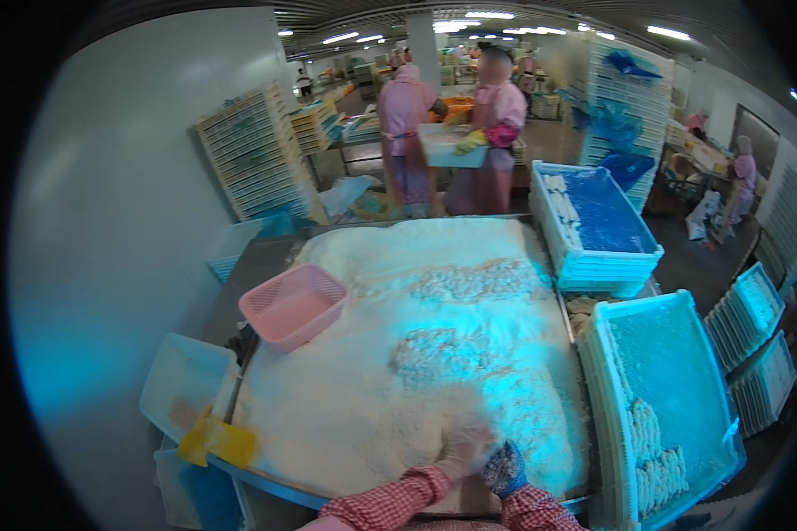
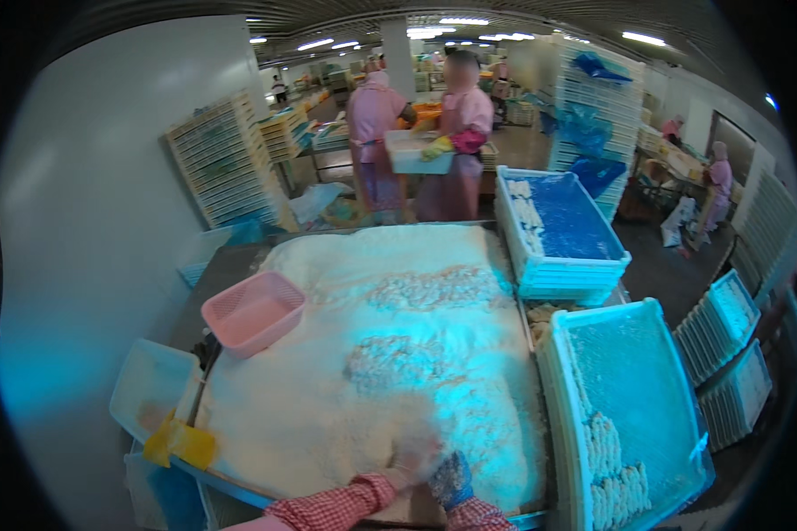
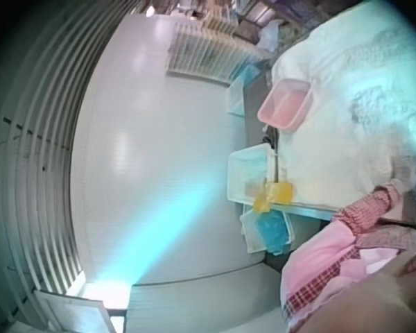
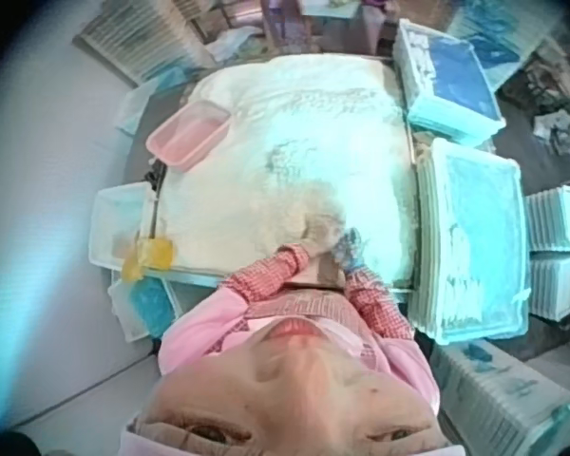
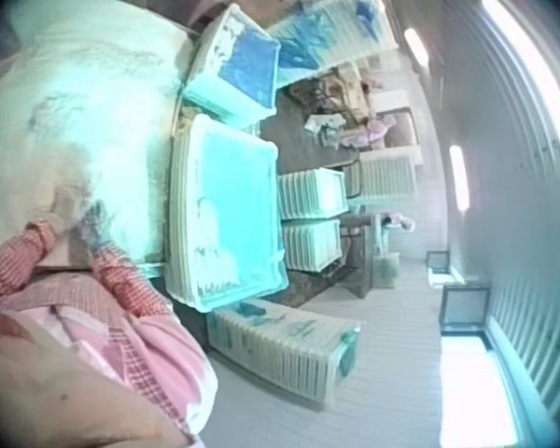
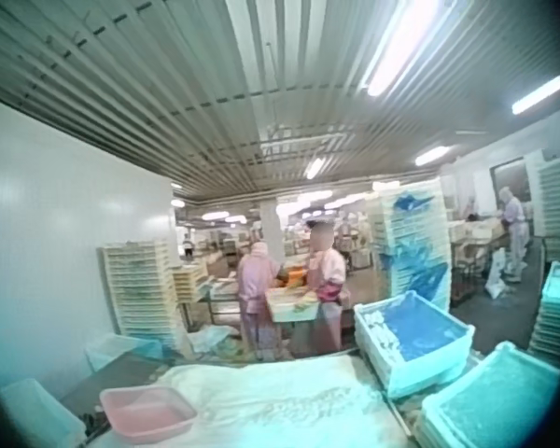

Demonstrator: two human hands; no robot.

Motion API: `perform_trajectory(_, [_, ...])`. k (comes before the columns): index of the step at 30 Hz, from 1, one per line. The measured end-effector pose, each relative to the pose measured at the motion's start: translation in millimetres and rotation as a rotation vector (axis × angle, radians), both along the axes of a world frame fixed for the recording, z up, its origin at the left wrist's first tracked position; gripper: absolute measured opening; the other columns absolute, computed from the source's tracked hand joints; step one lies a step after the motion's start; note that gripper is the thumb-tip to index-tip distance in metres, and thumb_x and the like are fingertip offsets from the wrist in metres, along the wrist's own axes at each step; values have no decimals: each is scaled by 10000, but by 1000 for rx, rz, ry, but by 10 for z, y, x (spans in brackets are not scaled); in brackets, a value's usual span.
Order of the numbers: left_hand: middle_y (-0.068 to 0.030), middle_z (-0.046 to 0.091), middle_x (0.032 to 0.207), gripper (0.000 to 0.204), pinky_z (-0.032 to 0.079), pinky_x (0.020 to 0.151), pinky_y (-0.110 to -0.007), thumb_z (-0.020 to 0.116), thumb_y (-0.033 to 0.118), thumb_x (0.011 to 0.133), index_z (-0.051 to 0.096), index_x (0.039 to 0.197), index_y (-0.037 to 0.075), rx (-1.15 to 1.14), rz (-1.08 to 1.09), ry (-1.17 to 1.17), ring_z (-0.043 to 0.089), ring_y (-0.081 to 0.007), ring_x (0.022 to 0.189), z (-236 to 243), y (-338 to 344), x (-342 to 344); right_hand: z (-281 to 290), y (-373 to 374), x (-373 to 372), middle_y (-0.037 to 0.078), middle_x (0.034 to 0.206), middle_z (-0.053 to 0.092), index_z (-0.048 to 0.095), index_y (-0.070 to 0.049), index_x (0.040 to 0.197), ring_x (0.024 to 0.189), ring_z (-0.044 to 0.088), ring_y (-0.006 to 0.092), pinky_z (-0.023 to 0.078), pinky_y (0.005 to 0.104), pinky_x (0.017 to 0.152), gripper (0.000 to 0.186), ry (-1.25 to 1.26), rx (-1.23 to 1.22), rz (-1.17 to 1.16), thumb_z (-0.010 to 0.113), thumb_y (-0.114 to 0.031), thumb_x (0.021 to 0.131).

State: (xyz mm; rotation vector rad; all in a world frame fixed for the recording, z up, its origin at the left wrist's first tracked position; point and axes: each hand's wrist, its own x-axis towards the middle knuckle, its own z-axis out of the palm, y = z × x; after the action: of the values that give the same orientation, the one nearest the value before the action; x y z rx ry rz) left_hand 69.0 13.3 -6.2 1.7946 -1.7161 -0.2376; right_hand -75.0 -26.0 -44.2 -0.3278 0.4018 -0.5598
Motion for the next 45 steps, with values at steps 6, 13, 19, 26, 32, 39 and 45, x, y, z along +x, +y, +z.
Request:
perform_trajectory(6, [-184,577,1178,443,420,929,-466,485,362,939,519,1267,66,268,310,-240,569,-318,1059,-342,302,346,46,-116,35,10,698,541,507,-124,921,496,387,141,348,307,439,356,312,44,-40,395,-455,989])
perform_trajectory(13, [-231,521,1275,429,474,823,-471,514,305,923,515,1280,66,-96,280,36,573,-351,1028,172,290,73,-377,30,274,86,1061,597,503,-93,1273,861,569,199,498,325,737,467,-36,257,-25,341,-435,1000])
perform_trajectory(19, [-221,495,1318,505,352,1005,-502,564,299,871,495,1319,76,242,-18,44,480,-404,1185,16,145,-155,407,100,-56,88,1157,557,506,-75,1267,994,563,211,475,348,852,440,25,104,83,344,-380,993])
perform_trajectory(26, [-179,394,1442,664,242,1095,-522,625,356,815,441,1366,35,325,-282,-474,361,-388,1313,13,795,203,1650,-335,-1920,-43,693,540,638,-128,1016,533,462,63,348,217,453,314,733,-335,-286,540,-414,929])
perform_trajectory(32, [-169,315,1496,604,200,1125,-478,534,224,888,349,1410,-16,206,145,-399,306,-358,1354,-217,661,463,1369,-1119,-4193,115,1026,602,591,-33,1140,1003,521,207,390,352,931,578,1474,-583,-575,382,-544,969])
perform_trajectory(39, [-155,247,1529,564,178,1145,-431,479,157,920,309,1432,-10,218,421,32,240,-318,1400,-418,593,599,1070,-1190,-4583,159,1390,474,364,-86,1439,1293,421,317,296,461,1088,797,1129,-474,-305,315,-684,914])
perform_trajectory(45, [-211,361,1454,717,177,1158,-445,632,284,823,351,1410,-15,210,-38,-30,276,-357,1381,-258,438,-28,727,-1287,-5166,79,1048,652,482,-100,1358,874,583,196,455,352,796,609,1392,-422,-432,367,-552,968])
